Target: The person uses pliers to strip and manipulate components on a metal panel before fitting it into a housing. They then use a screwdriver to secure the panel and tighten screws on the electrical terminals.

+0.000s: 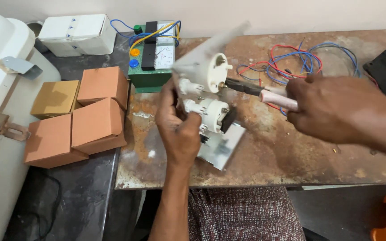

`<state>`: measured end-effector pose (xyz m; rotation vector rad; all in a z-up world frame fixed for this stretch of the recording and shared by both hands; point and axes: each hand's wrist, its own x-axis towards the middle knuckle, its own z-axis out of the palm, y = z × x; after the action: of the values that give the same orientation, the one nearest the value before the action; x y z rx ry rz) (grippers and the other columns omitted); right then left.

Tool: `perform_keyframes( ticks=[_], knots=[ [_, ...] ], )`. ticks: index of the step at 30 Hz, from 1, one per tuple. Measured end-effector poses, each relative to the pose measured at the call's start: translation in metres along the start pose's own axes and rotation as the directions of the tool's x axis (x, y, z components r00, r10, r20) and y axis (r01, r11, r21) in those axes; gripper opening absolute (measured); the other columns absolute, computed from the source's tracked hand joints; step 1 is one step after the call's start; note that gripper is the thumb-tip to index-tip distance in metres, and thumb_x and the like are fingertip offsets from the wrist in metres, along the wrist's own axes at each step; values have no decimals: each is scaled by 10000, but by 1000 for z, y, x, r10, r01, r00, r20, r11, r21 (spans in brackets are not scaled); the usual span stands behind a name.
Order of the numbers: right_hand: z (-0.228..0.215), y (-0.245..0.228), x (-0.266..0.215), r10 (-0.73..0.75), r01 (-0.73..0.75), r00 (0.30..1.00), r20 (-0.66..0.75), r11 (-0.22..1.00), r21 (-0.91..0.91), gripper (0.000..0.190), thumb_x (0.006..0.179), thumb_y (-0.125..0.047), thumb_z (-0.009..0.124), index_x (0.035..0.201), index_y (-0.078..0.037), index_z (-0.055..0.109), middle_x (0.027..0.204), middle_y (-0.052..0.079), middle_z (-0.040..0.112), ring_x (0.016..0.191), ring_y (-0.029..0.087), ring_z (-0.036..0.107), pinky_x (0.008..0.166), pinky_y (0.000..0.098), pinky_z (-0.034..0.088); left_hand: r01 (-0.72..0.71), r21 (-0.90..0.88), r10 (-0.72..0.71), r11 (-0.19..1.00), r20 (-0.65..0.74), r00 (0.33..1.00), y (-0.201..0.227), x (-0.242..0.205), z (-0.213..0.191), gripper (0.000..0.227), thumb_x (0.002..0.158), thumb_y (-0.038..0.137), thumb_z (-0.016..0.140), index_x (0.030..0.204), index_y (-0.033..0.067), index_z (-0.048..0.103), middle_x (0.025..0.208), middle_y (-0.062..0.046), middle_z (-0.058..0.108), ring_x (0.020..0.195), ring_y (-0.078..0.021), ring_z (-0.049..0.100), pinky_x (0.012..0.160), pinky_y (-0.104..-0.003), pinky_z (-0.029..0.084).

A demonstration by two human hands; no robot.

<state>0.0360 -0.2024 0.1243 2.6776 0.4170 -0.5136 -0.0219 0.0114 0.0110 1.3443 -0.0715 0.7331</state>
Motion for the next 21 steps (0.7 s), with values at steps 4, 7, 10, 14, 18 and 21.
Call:
perform_keyframes(
  ticks=[4,7,10,14,18,21],
  knots=[
    [1,6,3,-64,60,998,27,991,123,361,990,-362,545,1189,-63,584,879,180,724,659,320,749,696,459,577,14,45,-13,999,-19,1000,3,-2,1,613,781,-75,482,1389,-57,552,1150,-89,649,930,-121,614,799,-252,506],
    [17,11,3,-95,101,992,-85,993,68,405,950,-354,571,1257,-89,579,893,155,705,670,319,725,704,469,574,-57,19,57,998,-17,998,0,-2,0,568,824,-86,499,1390,-72,549,1204,-98,643,1056,-144,637,950,-273,533],
    [31,12,-2,-111,118,976,-187,993,25,481,897,-335,604,1323,-116,571,958,136,675,725,314,716,712,464,589,-105,68,108,992,-34,994,-2,-2,-4,603,811,-92,497,1412,-66,529,1235,-99,630,1100,-156,649,990,-287,545],
    [44,7,-15,-174,203,937,-304,977,66,549,811,-333,662,1308,-114,586,970,139,660,866,326,704,782,476,578,-107,53,110,993,-48,993,-4,-4,-1,584,847,-89,517,1430,-54,514,1245,-106,621,1107,-157,644,978,-291,542],
    [49,-3,-24,-179,192,894,-412,981,-8,609,808,-373,672,1337,-89,575,1055,177,633,966,347,672,789,478,573,-79,98,83,992,-38,996,-2,-10,2,607,826,-77,482,1429,-34,528,1184,-109,636,1005,-147,637,872,-273,525],
    [45,-9,-28,-178,161,866,-467,984,-77,623,826,-424,659,1333,-75,569,1026,188,623,933,355,664,773,461,576,-163,105,167,981,-27,986,0,-9,2,567,886,-82,510,1451,-35,517,1251,-113,620,1105,-158,641,991,-281,542]
  ],
)
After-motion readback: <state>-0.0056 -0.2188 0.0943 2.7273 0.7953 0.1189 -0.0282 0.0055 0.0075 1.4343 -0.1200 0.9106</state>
